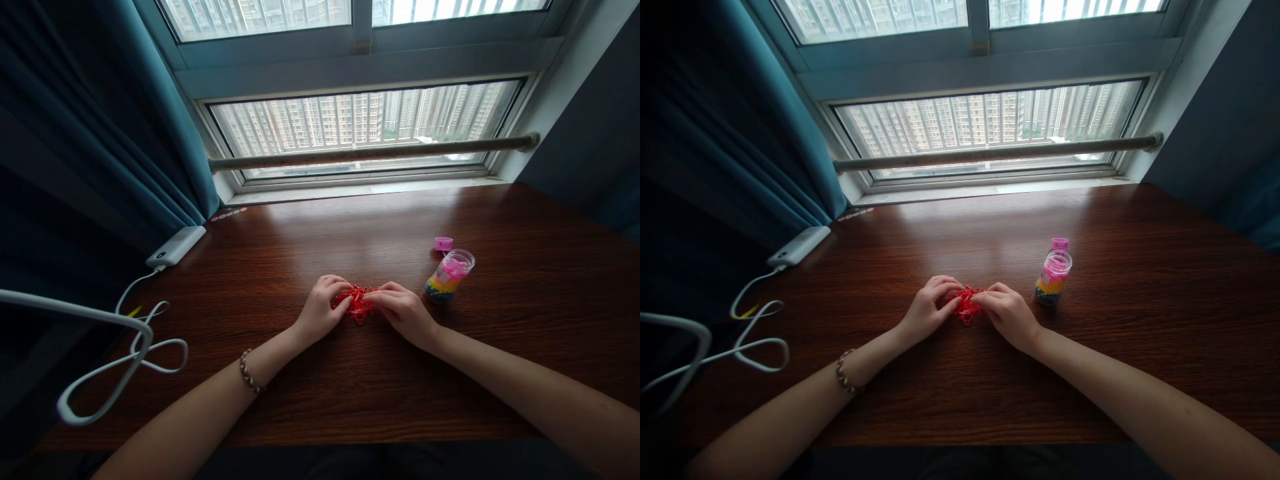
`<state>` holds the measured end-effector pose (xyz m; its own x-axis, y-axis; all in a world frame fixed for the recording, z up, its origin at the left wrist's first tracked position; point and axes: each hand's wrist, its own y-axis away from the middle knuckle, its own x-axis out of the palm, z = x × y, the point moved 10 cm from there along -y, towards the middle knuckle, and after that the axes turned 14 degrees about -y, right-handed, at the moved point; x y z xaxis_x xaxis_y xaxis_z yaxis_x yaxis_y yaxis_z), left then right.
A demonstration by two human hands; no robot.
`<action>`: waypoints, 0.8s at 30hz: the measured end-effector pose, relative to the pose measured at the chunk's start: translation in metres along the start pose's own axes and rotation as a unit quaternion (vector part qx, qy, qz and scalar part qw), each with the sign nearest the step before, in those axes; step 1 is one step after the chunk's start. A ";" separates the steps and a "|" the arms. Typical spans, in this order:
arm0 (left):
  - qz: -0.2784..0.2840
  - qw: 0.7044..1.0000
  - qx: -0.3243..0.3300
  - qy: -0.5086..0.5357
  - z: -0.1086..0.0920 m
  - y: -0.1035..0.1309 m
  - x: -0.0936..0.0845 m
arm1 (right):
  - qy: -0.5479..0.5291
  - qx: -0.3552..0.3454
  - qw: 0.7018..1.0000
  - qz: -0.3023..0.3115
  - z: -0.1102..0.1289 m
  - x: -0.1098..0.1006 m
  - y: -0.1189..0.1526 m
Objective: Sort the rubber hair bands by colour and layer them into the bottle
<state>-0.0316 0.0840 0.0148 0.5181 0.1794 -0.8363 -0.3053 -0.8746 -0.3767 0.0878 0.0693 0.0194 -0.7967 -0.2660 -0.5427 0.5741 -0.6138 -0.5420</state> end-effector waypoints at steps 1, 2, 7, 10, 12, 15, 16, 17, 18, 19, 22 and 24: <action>0.000 1.000 0.000 0.001 0.000 0.000 0.000 | 0.002 0.004 1.000 0.000 -0.001 0.000 0.000; 0.000 1.000 0.000 0.002 0.000 0.000 0.000 | 0.002 0.007 1.000 0.000 -0.002 0.001 0.000; -0.004 1.000 0.002 0.002 -0.001 0.000 0.000 | 0.006 0.021 1.000 0.005 -0.003 0.002 -0.001; -0.005 1.000 0.001 0.003 0.000 -0.001 0.000 | 0.045 0.027 0.999 0.005 -0.002 0.001 -0.001; -0.005 1.000 0.001 0.002 0.000 -0.001 0.000 | 0.082 0.031 0.996 0.007 -0.002 0.002 0.000; -0.006 1.000 0.004 0.001 0.000 0.000 0.001 | 0.110 0.043 0.993 0.010 -0.006 0.003 0.001; -0.007 1.000 0.005 0.001 0.000 0.000 0.001 | 0.110 0.045 0.993 0.009 -0.007 0.003 0.001; -0.008 1.000 0.006 0.001 0.000 0.000 0.001 | 0.108 0.045 0.993 0.006 -0.007 0.003 0.002; -0.009 1.000 0.006 0.002 0.000 0.000 0.001 | 0.107 0.043 0.993 0.003 -0.006 0.002 0.001; -0.011 1.000 0.005 0.002 0.000 0.000 0.000 | 0.105 0.039 0.994 -0.002 -0.005 0.001 0.001; -0.014 1.000 0.004 0.004 0.000 -0.001 0.000 | 0.102 0.024 0.994 -0.033 0.001 -0.006 0.000; -0.015 1.000 0.005 0.004 0.000 -0.001 0.000 | 0.097 0.013 0.993 -0.066 0.007 -0.013 0.001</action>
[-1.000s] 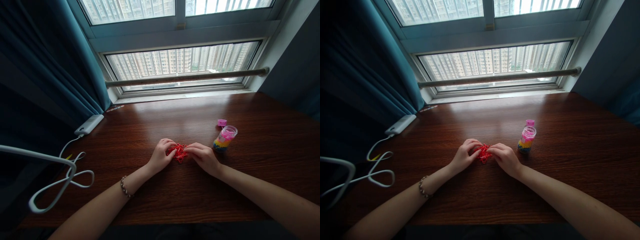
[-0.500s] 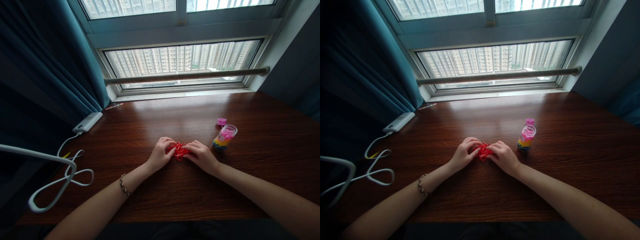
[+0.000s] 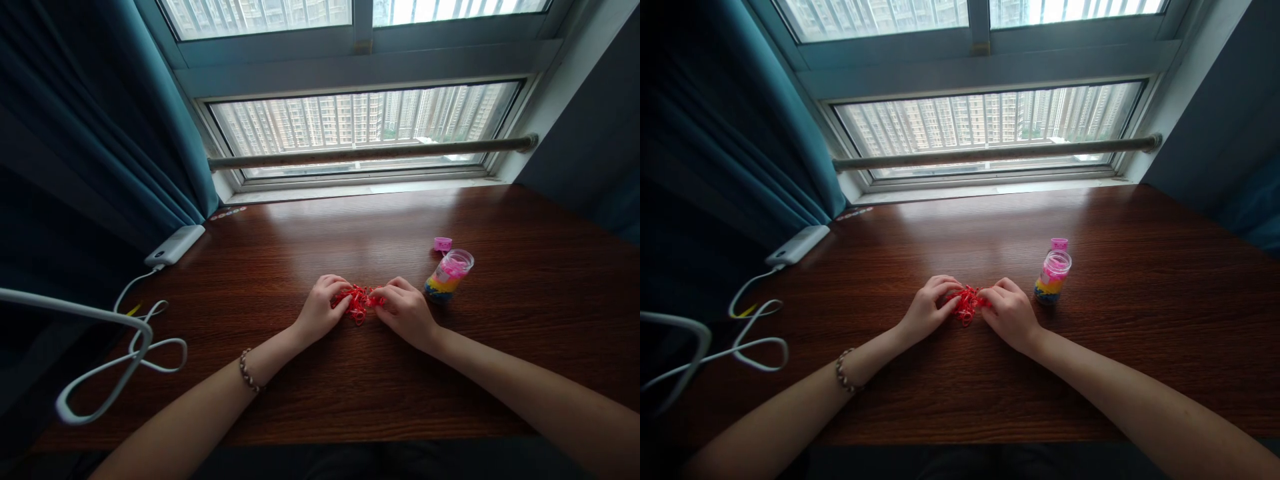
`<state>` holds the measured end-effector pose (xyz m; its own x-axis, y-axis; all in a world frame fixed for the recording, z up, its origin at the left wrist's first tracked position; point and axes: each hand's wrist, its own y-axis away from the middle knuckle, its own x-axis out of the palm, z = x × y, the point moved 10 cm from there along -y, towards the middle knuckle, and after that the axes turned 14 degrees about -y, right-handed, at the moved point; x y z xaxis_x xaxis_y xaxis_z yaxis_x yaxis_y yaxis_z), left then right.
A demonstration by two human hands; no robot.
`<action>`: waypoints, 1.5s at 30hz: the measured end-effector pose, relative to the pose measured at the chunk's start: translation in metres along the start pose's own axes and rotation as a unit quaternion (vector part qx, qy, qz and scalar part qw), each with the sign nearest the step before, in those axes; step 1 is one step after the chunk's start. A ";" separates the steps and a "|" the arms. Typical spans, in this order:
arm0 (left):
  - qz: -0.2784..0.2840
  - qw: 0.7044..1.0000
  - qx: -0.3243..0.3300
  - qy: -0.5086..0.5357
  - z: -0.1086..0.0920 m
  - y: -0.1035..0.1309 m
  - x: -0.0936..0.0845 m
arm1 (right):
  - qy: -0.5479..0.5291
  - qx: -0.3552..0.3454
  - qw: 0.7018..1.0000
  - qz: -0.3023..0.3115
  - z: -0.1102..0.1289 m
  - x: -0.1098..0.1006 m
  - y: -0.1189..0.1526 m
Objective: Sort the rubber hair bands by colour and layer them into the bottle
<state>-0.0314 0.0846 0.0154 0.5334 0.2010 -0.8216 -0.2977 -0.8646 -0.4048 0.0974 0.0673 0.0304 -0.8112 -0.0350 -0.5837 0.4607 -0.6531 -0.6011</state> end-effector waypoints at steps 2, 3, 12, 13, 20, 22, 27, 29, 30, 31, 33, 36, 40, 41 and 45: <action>-0.001 1.000 -0.002 -0.001 0.001 0.000 0.000 | -0.016 -0.009 0.999 -0.026 0.004 -0.006 0.001; -0.003 1.000 -0.005 -0.002 0.001 0.000 0.000 | -0.029 -0.014 0.999 -0.034 0.006 -0.008 0.001; 0.006 0.998 -0.045 -0.032 0.015 -0.002 -0.007 | -0.005 -0.089 0.993 -0.081 0.064 -0.072 -0.016; 0.018 0.998 -0.053 -0.034 0.019 -0.003 -0.009 | 0.024 -0.075 0.991 -0.104 0.069 -0.091 -0.019; 0.181 0.978 -0.104 -0.006 0.040 0.000 0.005 | 0.139 0.068 0.977 -0.150 0.050 -0.180 -0.023; 0.192 0.977 -0.094 -0.007 0.035 0.002 0.009 | 0.147 0.087 0.980 -0.106 0.039 -0.180 -0.023; 0.174 0.982 -0.063 -0.039 0.025 0.004 0.011 | 0.175 0.151 0.970 -0.073 0.023 -0.175 -0.025; 0.173 0.982 -0.060 -0.036 0.024 0.005 0.012 | 0.190 0.170 0.964 -0.072 0.023 -0.174 -0.026; 0.172 0.983 -0.057 -0.035 0.024 0.004 0.012 | 0.194 0.176 0.963 -0.065 0.022 -0.172 -0.028; 0.169 0.984 -0.054 -0.035 0.024 0.004 0.011 | 0.196 0.180 0.962 -0.057 0.022 -0.169 -0.029; 0.158 0.985 -0.045 -0.045 0.023 0.003 0.010 | 0.202 0.187 0.961 -0.040 0.019 -0.165 -0.030; 0.138 0.988 -0.033 -0.064 0.019 0.002 0.008 | 0.221 0.185 0.958 -0.019 0.012 -0.160 -0.030; 0.109 0.991 -0.021 -0.077 0.015 0.002 0.004 | 0.229 0.144 0.963 -0.009 0.010 -0.155 -0.031; 0.103 0.991 -0.020 -0.080 0.014 0.002 0.004 | 0.226 0.131 0.965 -0.010 0.012 -0.154 -0.031; 0.089 0.992 -0.022 -0.081 0.012 0.002 0.000 | 0.207 0.109 0.972 -0.022 0.015 -0.155 -0.031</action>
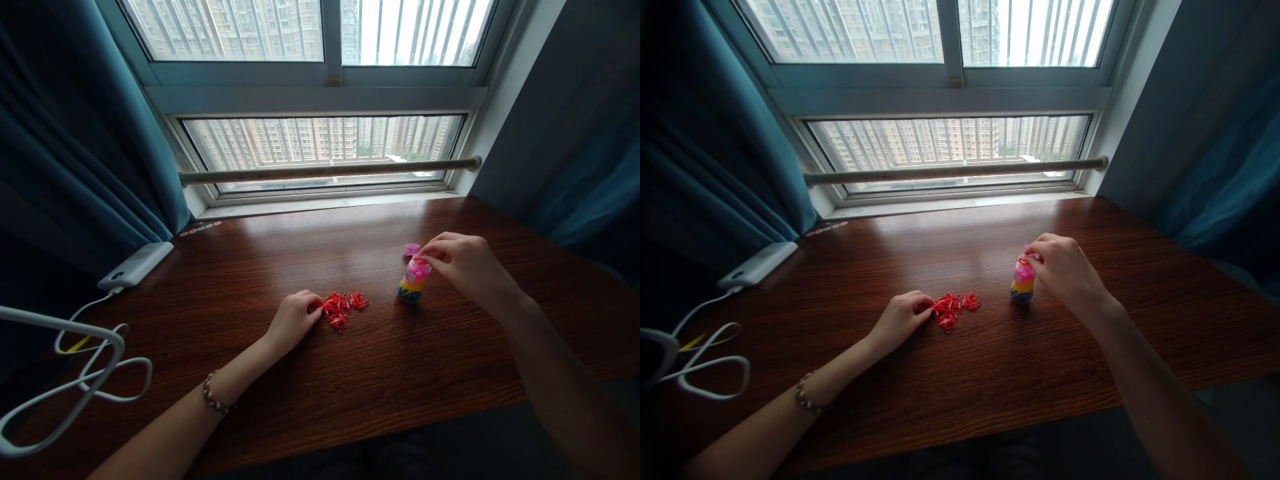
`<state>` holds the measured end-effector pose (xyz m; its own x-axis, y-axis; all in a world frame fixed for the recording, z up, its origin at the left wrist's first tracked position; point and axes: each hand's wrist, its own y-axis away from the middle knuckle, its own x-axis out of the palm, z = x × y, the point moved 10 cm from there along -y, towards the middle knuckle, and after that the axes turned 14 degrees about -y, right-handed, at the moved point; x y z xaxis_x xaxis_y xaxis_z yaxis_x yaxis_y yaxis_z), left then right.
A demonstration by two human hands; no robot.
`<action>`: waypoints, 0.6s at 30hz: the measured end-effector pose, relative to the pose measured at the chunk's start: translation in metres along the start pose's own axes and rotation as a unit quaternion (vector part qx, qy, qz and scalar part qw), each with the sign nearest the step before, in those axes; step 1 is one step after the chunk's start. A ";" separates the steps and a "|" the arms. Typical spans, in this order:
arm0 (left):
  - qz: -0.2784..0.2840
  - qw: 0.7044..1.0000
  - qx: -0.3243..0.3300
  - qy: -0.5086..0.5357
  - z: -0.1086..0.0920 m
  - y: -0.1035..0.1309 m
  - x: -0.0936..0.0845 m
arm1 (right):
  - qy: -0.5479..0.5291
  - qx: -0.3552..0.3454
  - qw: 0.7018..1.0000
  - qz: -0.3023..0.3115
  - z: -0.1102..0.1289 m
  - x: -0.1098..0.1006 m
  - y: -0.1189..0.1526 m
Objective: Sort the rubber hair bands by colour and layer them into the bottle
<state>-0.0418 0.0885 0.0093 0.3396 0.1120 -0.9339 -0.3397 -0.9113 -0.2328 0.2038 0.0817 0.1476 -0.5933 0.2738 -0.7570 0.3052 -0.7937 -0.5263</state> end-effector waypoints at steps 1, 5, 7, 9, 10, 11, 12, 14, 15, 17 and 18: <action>-0.005 1.000 -0.001 0.003 0.000 0.000 -0.002 | -0.004 0.001 1.000 -0.001 0.000 -0.001 0.000; -0.037 0.998 -0.026 0.034 0.005 -0.001 -0.010 | -0.018 -0.008 1.000 -0.017 0.004 -0.007 0.002; -0.052 0.995 -0.050 0.073 0.011 -0.001 -0.013 | -0.032 -0.019 0.998 -0.047 0.013 -0.011 0.004; -0.063 0.986 -0.075 0.132 0.017 -0.001 -0.013 | -0.064 -0.039 0.995 -0.072 0.027 -0.008 0.009; -0.065 0.980 -0.087 0.166 0.019 -0.001 -0.012 | -0.088 -0.055 0.992 -0.072 0.036 0.000 0.011; -0.063 0.972 -0.100 0.203 0.021 -0.001 -0.010 | -0.113 -0.079 0.988 -0.062 0.047 0.011 0.014; -0.054 0.962 -0.111 0.244 0.021 -0.001 -0.007 | -0.140 -0.105 0.984 -0.027 0.059 0.029 0.016; -0.024 0.937 -0.131 0.322 0.019 0.000 0.000 | -0.193 -0.138 0.971 0.036 0.077 0.067 0.022; -0.006 0.925 -0.138 0.353 0.017 0.000 0.003 | -0.215 -0.152 0.963 0.054 0.084 0.084 0.024; 0.026 0.906 -0.146 0.396 0.010 0.001 0.008 | -0.252 -0.160 0.951 0.078 0.088 0.114 0.028; 0.039 0.899 -0.149 0.411 0.008 0.002 0.010 | -0.275 -0.155 0.946 0.076 0.087 0.124 0.029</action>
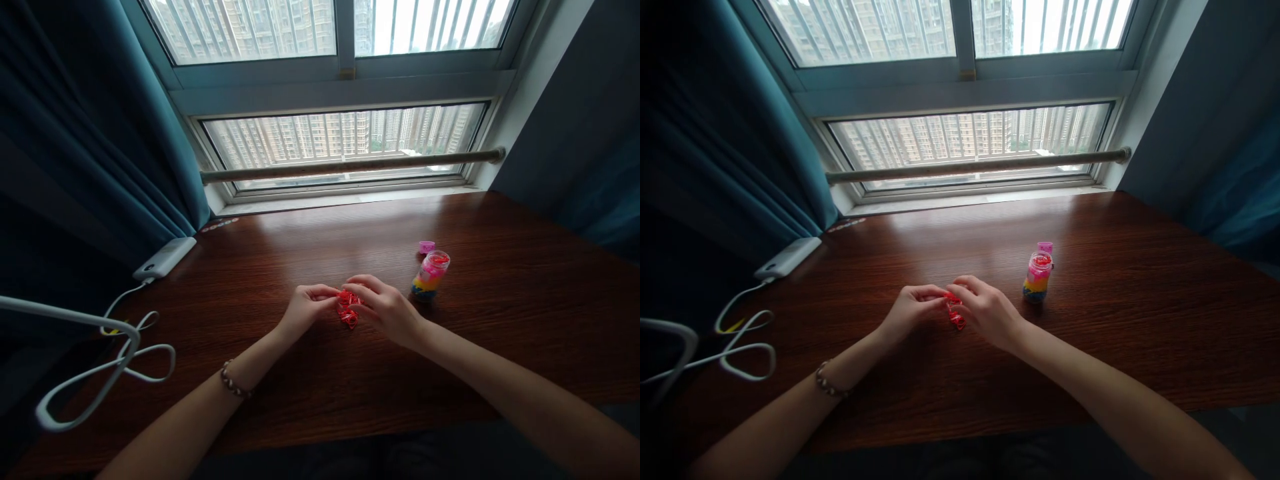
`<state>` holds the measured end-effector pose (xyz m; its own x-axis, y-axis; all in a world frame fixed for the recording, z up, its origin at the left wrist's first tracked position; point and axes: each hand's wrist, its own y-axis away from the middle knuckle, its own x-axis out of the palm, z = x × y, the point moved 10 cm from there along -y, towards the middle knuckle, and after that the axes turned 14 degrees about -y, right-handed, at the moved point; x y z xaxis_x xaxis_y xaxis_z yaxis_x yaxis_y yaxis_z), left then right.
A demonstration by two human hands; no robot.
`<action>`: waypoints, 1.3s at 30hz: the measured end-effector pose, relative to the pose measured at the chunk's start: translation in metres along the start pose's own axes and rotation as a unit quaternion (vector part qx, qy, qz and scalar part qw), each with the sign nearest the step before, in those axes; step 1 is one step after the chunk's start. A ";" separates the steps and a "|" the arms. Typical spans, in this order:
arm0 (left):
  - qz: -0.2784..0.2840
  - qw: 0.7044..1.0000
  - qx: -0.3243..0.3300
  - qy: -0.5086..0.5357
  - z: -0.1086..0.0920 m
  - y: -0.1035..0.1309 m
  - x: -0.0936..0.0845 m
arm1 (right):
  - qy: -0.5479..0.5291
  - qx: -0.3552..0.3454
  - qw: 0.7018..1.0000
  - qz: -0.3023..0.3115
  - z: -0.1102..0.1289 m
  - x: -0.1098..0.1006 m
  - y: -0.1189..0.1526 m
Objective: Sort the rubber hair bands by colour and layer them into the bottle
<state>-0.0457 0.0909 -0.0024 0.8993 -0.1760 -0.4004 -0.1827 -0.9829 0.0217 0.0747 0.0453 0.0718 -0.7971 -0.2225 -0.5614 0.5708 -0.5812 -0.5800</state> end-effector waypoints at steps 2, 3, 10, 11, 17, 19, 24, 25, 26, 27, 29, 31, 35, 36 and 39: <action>0.022 0.999 -0.012 0.028 0.000 0.002 0.006 | -0.046 0.010 0.999 -0.025 -0.013 0.008 0.004; 0.032 0.998 -0.018 0.042 0.001 0.003 0.010 | -0.065 0.015 0.997 -0.042 -0.018 0.009 0.007; 0.077 0.991 -0.049 0.102 0.012 0.009 0.028 | -0.104 0.045 0.989 -0.099 -0.035 0.006 0.022; 0.078 0.990 -0.050 0.110 0.013 0.010 0.029 | -0.104 0.046 0.988 -0.101 -0.036 0.007 0.022; 0.079 0.985 -0.067 0.137 0.018 0.011 0.032 | -0.105 0.038 0.989 -0.101 -0.033 0.009 0.023; 0.081 0.984 -0.080 0.137 0.020 0.012 0.034 | -0.101 0.039 0.989 -0.105 -0.033 0.008 0.023; 0.092 0.987 -0.066 0.111 0.012 0.015 0.036 | -0.081 0.053 0.989 -0.112 -0.036 0.008 0.025; 0.090 0.989 -0.060 0.105 0.011 0.015 0.036 | -0.074 0.052 0.990 -0.108 -0.036 0.009 0.025; 0.088 0.989 -0.056 0.101 0.009 0.015 0.035 | -0.066 0.049 0.991 -0.102 -0.035 0.010 0.024; 0.085 0.990 -0.053 0.101 0.008 0.015 0.035 | -0.058 0.043 0.993 -0.095 -0.034 0.012 0.024; 0.078 0.989 -0.052 0.110 0.007 0.015 0.035 | -0.049 0.032 0.995 -0.084 -0.031 0.014 0.024; 0.070 0.988 -0.055 0.124 0.007 0.016 0.034 | -0.058 0.026 0.995 -0.079 -0.029 0.015 0.024; 0.057 0.987 -0.060 0.135 0.008 0.017 0.033 | -0.096 0.040 0.991 -0.088 -0.031 0.014 0.023; 0.052 0.988 -0.058 0.133 0.008 0.017 0.031 | -0.102 0.050 0.989 -0.094 -0.033 0.013 0.023; 0.039 0.991 -0.044 0.121 0.007 0.016 0.027 | -0.116 0.087 0.982 -0.119 -0.041 0.008 0.024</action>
<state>-0.0268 0.0707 -0.0194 0.9548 -0.2482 -0.1634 -0.2290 -0.9650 0.1279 0.0900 0.0610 0.0289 -0.9386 -0.2261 -0.2607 0.3376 -0.7585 -0.5575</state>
